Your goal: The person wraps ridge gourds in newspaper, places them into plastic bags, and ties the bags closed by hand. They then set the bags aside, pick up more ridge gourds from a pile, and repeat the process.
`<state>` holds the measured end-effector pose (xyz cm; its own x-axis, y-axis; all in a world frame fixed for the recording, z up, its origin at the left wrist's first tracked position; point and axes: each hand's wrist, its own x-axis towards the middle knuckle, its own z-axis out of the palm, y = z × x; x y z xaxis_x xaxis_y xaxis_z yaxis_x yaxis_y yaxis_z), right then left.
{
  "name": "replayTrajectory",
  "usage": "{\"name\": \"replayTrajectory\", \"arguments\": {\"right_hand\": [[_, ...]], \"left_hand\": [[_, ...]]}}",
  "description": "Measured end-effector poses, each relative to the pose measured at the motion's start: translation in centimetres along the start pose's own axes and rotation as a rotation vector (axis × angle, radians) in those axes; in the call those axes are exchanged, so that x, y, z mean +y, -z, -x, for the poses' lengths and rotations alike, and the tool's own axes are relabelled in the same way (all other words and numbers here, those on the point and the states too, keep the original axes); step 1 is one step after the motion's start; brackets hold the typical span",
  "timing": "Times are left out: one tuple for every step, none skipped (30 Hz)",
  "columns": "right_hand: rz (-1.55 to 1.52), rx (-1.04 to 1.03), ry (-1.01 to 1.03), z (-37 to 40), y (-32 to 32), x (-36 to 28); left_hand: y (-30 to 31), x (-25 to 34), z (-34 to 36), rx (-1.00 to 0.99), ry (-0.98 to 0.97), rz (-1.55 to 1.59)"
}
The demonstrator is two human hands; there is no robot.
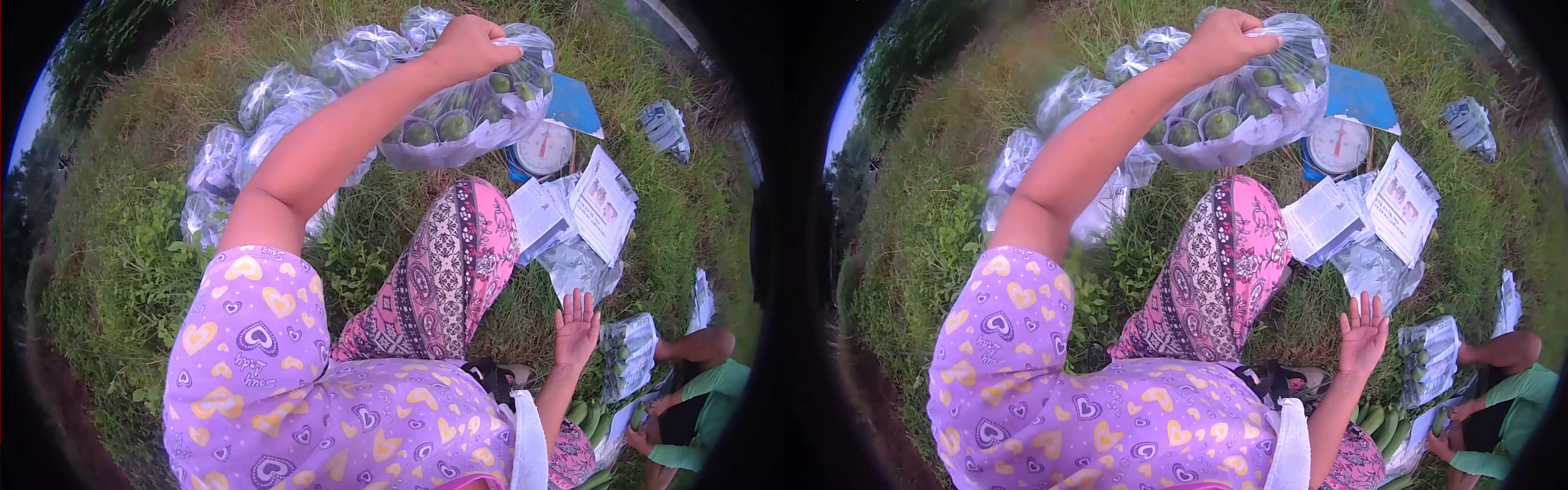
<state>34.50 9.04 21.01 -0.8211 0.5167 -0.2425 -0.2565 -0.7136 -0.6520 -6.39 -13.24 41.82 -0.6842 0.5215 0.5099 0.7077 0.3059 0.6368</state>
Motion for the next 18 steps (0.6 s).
{"name": "replayTrajectory", "arguments": {"right_hand": [[0.026, 0.02, -0.02, 0.1, 0.5, 0.3], [0.051, 0.04, -0.041, 0.2, 0.8, 0.4], [0.084, 0.06, -0.047, 0.1, 0.9, 0.4], [0.114, 0.082, -0.055, 0.1, 1.0, 0.3], [0.143, 0.106, -0.063, 0.3, 1.0, 0.3], [0.169, 0.133, -0.062, 0.5, 0.6, 0.1], [0.203, 0.144, -0.057, 0.6, 0.7, -0.2], [0.219, 0.149, -0.056, 0.6, 0.8, -0.4], [0.236, 0.153, -0.051, 0.6, 0.9, -0.8], [0.257, 0.16, -0.044, 0.7, 0.8, -1.2], [0.281, 0.175, -0.036, 0.7, 0.8, -1.5], [0.298, 0.179, -0.029, 0.5, 1.2, -1.8], [0.319, 0.185, -0.025, 0.4, 1.5, -2.0], [0.327, 0.187, -0.019, 0.3, 1.3, -2.0], [0.339, 0.192, -0.014, 0.2, 1.1, -2.0], [0.354, 0.198, -0.013, 0.3, 0.9, -2.1], [0.386, 0.204, -0.015, 0.2, 0.7, -2.1], [0.416, 0.208, -0.018, 0.2, 0.4, -1.8]], "left_hand": [[1.0, -1.0, 1.5, 0.022, 0.032, -0.001], [2.0, -1.9, 3.1, 0.043, 0.064, -0.004], [3.0, -2.9, 4.7, 0.066, 0.1, 0.012], [3.8, -3.9, 6.4, 0.086, 0.137, 0.026], [4.3, -5.4, 8.2, 0.094, 0.216, 0.081], [4.6, -7.2, 10.0, 0.1, 0.291, 0.132], [4.8, -9.2, 11.9, 0.116, 0.341, 0.11], [4.9, -11.3, 13.7, 0.134, 0.385, 0.085], [4.9, -12.9, 15.5, 0.134, 0.435, 0.071], [4.5, -14.1, 17.7, 0.132, 0.487, 0.062], [4.1, -15.5, 19.8, 0.103, 0.524, 0.045], [3.7, -16.6, 21.9, 0.075, 0.563, 0.029], [3.1, -17.4, 24.0, 0.041, 0.593, -0.059], [2.4, -18.1, 25.6, 0.009, 0.621, -0.144], [1.5, -19.0, 27.0, 0.061, 0.695, -0.104], [0.7, -19.4, 28.5, 0.111, 0.773, -0.062], [0.2, -20.2, 29.2, 0.164, 0.845, -0.02], [0.7, -20.4, 28.9, 0.133, 0.873, -0.012]]}}
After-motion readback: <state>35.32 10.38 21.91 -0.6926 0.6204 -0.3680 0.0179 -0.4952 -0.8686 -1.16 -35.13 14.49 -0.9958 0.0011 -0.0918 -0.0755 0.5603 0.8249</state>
